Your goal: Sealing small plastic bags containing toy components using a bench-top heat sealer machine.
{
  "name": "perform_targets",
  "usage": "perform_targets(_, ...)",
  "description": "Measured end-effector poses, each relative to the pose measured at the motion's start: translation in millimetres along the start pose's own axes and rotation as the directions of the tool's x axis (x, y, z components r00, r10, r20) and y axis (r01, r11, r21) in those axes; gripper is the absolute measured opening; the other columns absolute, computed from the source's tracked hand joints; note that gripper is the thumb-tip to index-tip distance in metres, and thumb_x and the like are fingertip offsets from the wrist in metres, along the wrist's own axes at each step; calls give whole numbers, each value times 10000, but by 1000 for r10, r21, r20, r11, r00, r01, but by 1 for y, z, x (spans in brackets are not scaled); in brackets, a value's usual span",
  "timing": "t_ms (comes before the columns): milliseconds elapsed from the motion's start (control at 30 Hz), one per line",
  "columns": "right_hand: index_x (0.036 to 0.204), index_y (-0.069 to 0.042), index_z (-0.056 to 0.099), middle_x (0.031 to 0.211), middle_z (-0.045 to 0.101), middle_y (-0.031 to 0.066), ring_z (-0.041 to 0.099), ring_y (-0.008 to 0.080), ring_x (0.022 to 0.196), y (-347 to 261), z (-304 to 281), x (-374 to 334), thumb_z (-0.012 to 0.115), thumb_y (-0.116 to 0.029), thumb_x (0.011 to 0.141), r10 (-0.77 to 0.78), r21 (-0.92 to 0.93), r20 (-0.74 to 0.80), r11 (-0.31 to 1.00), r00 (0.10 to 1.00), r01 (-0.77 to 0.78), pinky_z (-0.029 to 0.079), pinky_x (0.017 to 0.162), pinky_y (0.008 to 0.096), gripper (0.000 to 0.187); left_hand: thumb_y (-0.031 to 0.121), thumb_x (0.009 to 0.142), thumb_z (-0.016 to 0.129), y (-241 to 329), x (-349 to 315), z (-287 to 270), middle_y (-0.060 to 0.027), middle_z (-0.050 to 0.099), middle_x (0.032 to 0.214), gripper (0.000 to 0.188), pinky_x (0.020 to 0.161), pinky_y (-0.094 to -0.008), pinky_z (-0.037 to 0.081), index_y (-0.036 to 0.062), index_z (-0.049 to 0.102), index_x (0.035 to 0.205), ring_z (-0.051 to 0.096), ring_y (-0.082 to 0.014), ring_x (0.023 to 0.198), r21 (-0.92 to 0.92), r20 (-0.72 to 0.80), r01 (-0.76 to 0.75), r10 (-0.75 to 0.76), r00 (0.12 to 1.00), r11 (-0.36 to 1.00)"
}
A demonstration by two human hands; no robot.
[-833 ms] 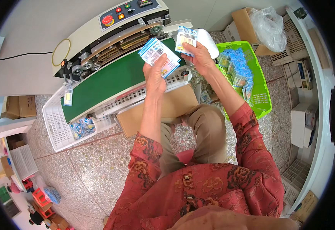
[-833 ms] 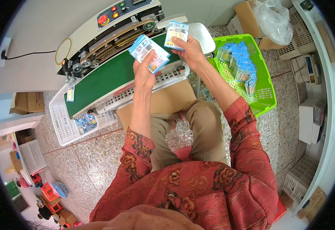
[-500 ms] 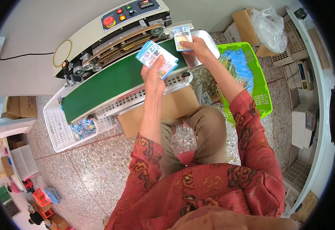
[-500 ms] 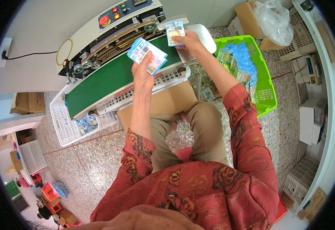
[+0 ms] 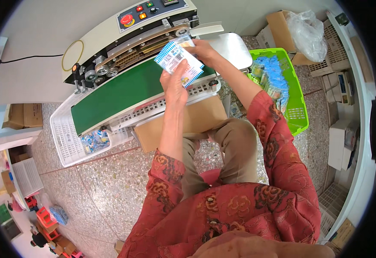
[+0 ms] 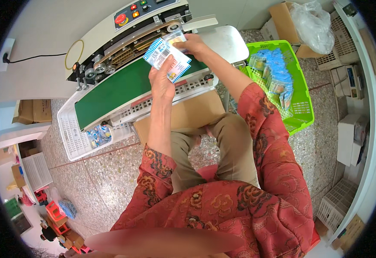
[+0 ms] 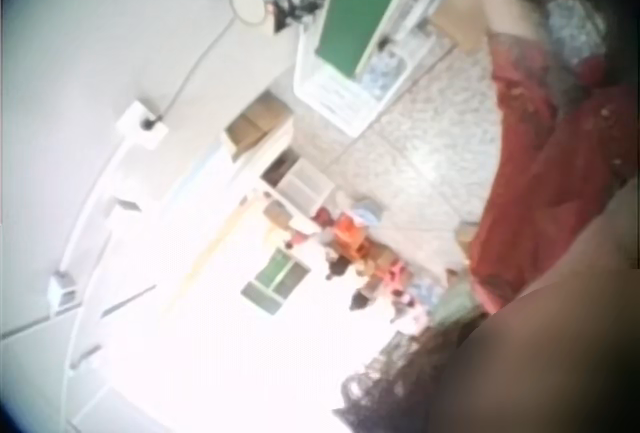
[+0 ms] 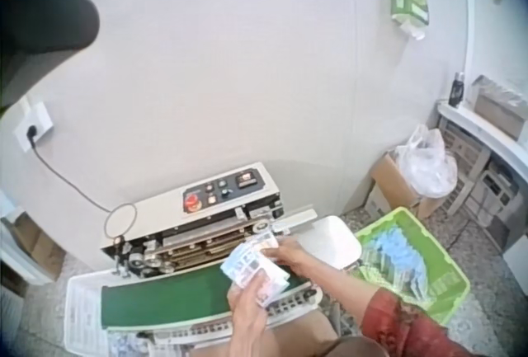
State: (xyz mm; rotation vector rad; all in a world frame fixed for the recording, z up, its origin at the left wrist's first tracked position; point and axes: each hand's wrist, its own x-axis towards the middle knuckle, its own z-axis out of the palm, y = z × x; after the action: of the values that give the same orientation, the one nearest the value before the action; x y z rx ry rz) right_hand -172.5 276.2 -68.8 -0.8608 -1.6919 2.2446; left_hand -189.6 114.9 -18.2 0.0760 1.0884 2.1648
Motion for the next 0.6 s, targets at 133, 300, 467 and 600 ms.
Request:
perform_targets(133,1031,6,553,912,611,61,567,130,842,-11,20,-20,604,-208,799,-234,-378,-59,905,971,195,464,730,278,320,44,702,684,5,-1,-4,-57,603,888,309,703,-258,471,23,533,971,578,-120,767,30,-32,0,1,999,1000)
perform_targets(300,961,2,579,827,610,24,552,93,727,-33,9,-57,585,-201,803,-486,-219,-160,866,859,449,446,662,222,258,45,699,682,5,-6,2,-51,603,883,293,697,-256,465,23,545,957,573,-117,761,61,14,-15,14,1000,998)
perform_targets(467,919,-27,570,812,568,-14,515,52,765,-42,13,-99,579,-139,808,-533,-238,-31,826,845,512,426,700,211,158,42,695,677,1,-8,8,-45,606,872,279,685,-251,458,18,553,944,568,-107,746,131,56,-66,60,997,989)
perform_targets(600,936,-30,552,733,501,-37,466,49,684,-39,19,-116,633,-84,744,-532,-411,-45,781,846,470,416,587,206,216,39,688,680,-1,-8,11,-47,607,844,273,661,-252,462,16,552,928,571,-109,724,162,-19,-100,105,994,982)
